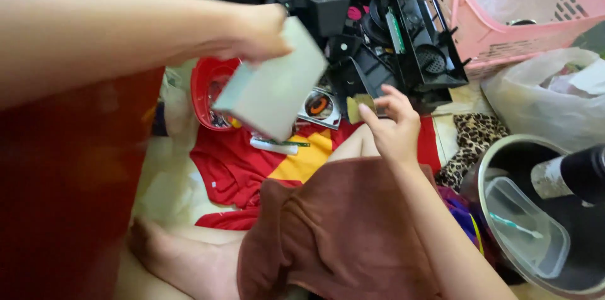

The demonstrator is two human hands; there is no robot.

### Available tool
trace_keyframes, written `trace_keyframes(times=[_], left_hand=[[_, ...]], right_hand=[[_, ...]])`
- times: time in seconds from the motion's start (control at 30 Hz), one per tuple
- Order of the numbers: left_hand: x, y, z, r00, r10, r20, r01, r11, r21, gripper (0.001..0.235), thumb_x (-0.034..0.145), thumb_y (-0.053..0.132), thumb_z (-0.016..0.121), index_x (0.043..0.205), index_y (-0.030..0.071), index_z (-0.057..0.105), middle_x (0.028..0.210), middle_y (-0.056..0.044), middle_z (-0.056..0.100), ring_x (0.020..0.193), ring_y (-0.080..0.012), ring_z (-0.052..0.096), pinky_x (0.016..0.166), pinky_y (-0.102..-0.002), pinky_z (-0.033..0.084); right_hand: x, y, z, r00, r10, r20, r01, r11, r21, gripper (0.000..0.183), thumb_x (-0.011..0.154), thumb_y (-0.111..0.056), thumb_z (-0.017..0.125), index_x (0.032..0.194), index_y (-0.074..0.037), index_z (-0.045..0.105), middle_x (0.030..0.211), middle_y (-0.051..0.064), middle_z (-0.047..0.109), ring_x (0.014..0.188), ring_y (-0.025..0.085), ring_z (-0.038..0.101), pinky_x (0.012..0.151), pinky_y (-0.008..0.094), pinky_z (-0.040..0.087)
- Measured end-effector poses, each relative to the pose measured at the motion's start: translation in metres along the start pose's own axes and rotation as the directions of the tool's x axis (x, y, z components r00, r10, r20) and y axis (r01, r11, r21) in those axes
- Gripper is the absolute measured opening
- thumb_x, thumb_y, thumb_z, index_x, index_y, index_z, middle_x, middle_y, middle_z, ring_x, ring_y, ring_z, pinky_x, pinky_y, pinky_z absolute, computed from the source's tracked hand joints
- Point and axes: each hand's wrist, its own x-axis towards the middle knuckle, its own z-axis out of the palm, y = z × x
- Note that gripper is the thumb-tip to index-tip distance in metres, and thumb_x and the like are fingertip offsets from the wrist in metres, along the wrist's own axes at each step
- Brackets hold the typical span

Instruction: The person sits on the floor and scrubs a silver metal box with a yellow sponge. They wipe the top, sides, and bottom surfaces of the box, turning it over to clean different areas. The person then places the box down and picks up a white rectangular object to wipe it with the sponge.

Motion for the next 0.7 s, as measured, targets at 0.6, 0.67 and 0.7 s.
trace_keyframes(times=[0.6, 0.67, 0.7], left_hand=[[-0.064, 0.004, -0.058, 0.974, -0.175, 0.144, 0.172, 0.984, 0.032, 0.034, 0.088, 0.016, 0.049, 0.119, 0.003, 0.052, 0.106, -0.014, 0.06, 0.088, -0.0262, 0.062, 0.071, -0.031, 0.053], [-0.059, 0.008, -0.058, 0.978, -0.148, 0.148, 0.145, 0.989, 0.03, 0.031, 0.089, 0.016, 0.048, 0.116, 0.001, 0.054, 0.102, -0.014, 0.061, 0.084, -0.0252, 0.061, 0.072, -0.031, 0.051], [-0.056, 0.01, -0.058, 0.981, -0.124, 0.151, 0.122, 0.992, 0.026, 0.029, 0.089, 0.016, 0.048, 0.112, 0.0, 0.056, 0.098, -0.014, 0.061, 0.08, -0.0242, 0.06, 0.072, -0.03, 0.05]], right_hand=[[-0.007, -0.012, 0.015, 0.987, 0.157, 0.032, -0.156, 0.987, -0.033, 0.019, 0.07, -0.011, 0.069, 0.077, 0.004, 0.061, 0.107, 0.013, 0.058, 0.084, 0.019, 0.058, 0.074, 0.028, 0.048], [-0.011, -0.01, 0.014, 0.985, 0.169, 0.034, -0.168, 0.985, -0.048, 0.019, 0.07, -0.013, 0.069, 0.077, 0.003, 0.061, 0.107, 0.012, 0.059, 0.088, 0.02, 0.058, 0.077, 0.03, 0.047], [-0.012, -0.009, 0.013, 0.983, 0.182, 0.039, -0.179, 0.982, -0.061, 0.019, 0.07, -0.014, 0.069, 0.076, 0.002, 0.061, 0.106, 0.011, 0.059, 0.092, 0.021, 0.057, 0.08, 0.032, 0.047]])
